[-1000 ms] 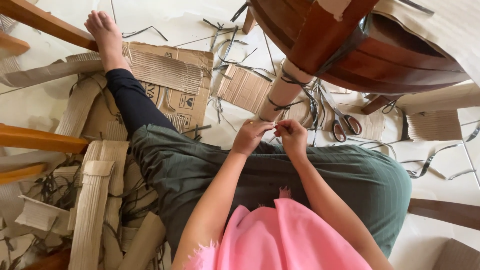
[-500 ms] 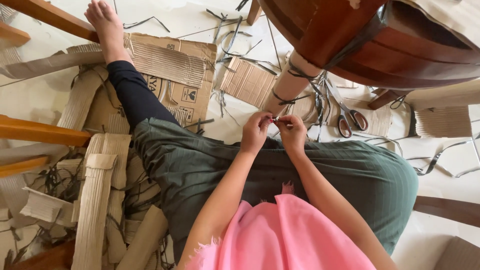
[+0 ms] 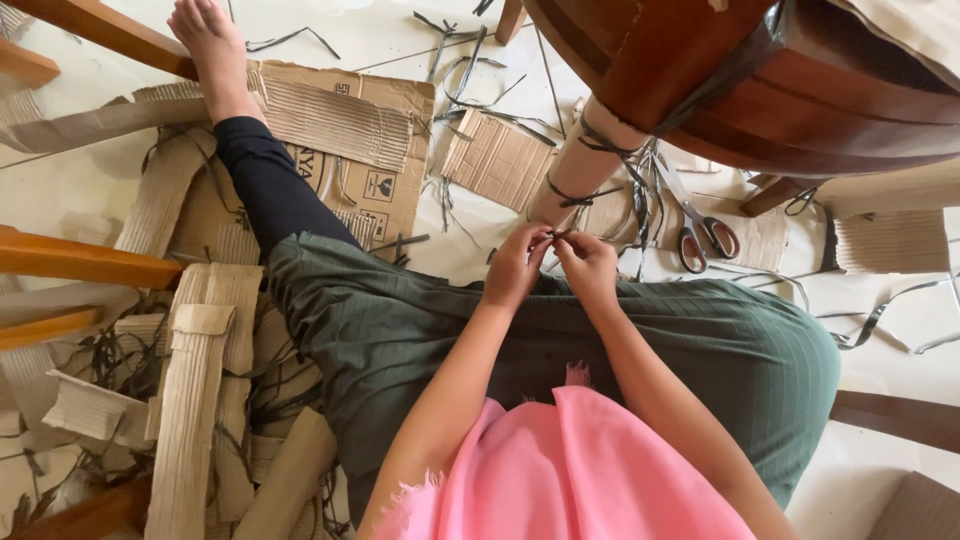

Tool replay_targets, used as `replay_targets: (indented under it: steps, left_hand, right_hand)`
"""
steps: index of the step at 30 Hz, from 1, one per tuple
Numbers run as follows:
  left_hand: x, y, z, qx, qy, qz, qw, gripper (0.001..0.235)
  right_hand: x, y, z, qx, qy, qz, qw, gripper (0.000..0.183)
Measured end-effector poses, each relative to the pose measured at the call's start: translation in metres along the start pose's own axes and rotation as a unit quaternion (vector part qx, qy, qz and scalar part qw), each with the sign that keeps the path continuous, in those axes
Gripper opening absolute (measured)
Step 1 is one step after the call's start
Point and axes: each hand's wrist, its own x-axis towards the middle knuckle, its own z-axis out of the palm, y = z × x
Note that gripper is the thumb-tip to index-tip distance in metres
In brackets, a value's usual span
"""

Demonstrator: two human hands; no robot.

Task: Wrapping wooden chair legs with cardboard strips and securing them with black string for protection during transport.

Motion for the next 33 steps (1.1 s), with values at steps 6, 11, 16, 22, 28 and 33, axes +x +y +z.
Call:
replay_targets:
  steps: [6,11,16,22,28,33]
  left_hand:
    - [0.005,0.005,-0.005,0.035,0.020,0.030,0.999,0.016]
    - [0.002,0.005,-0.006,0.076,-0.004,0.054,0.996,0.019]
    - [-0.003,0.000,-0.001,0.084,-0.007,0.047,0.995,0.021]
    - [-0.005,0.010,-0.004,-0.051,0.013,-0.083,0.995,0.025]
    - [-0.006,0.011,-0.007,0.007,0.012,-0.013,1.000,0.023]
    - [-0.002,0.018,-0.013,0.140,0.007,0.118,0.983,0.020]
  right_hand:
    - [-0.005,-0.021,-0.004,0.076,-0.028,0.029,0.996,0.018]
    - [-0.010,-0.033,-0.007,0.105,-0.024,0.058,0.993,0.010]
    - [-0.009,-0.017,0.006,0.167,0.006,0.055,0.984,0.011]
    - [0.003,0.024,0.023,0.350,0.013,0.216,0.911,0.012]
    - [0.002,0.028,0.025,0.328,0.041,0.213,0.919,0.027]
    - [0.001,0.001,0.017,0.199,0.014,0.146,0.969,0.015]
